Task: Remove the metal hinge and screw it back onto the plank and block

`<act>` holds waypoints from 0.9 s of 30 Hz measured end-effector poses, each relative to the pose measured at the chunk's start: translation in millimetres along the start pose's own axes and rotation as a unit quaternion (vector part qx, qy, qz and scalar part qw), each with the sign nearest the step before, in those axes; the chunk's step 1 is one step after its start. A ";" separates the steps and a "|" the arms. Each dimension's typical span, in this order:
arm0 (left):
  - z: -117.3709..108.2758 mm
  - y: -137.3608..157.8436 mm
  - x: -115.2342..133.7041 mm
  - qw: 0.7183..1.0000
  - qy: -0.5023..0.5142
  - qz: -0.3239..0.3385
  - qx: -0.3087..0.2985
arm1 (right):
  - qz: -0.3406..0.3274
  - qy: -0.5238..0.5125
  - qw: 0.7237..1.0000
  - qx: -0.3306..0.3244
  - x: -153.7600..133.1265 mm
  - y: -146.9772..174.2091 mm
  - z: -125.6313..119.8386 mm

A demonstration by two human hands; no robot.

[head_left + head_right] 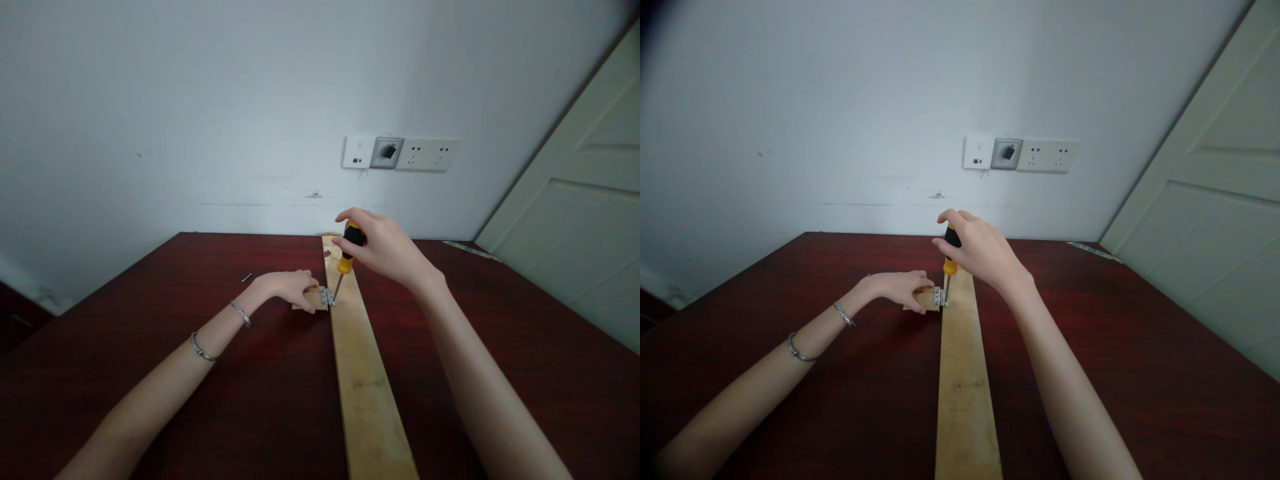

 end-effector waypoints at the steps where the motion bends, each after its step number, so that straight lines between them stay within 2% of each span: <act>1: 0.0 -0.1 0.0 1.000 0.000 0.001 0.002 | -0.002 -0.010 1.000 0.000 0.1 0.1 0.0; 16: -0.4 -0.9 -0.4 1.000 -0.005 0.012 0.005 | -0.017 -0.053 0.998 0.015 1.8 -0.9 3.0; 27: -1.1 0.2 1.3 1.000 0.001 0.015 0.003 | -0.011 -0.036 0.999 0.013 0.7 -1.4 4.1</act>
Point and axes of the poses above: each hand's wrist, its own y-axis away from the middle knuckle, its own z-axis out of the palm, x = y × z, the point moved 2 cm from there along -y, towards the middle knuckle, and after that the axes turned 9 degrees about y, right-handed, at the moved point
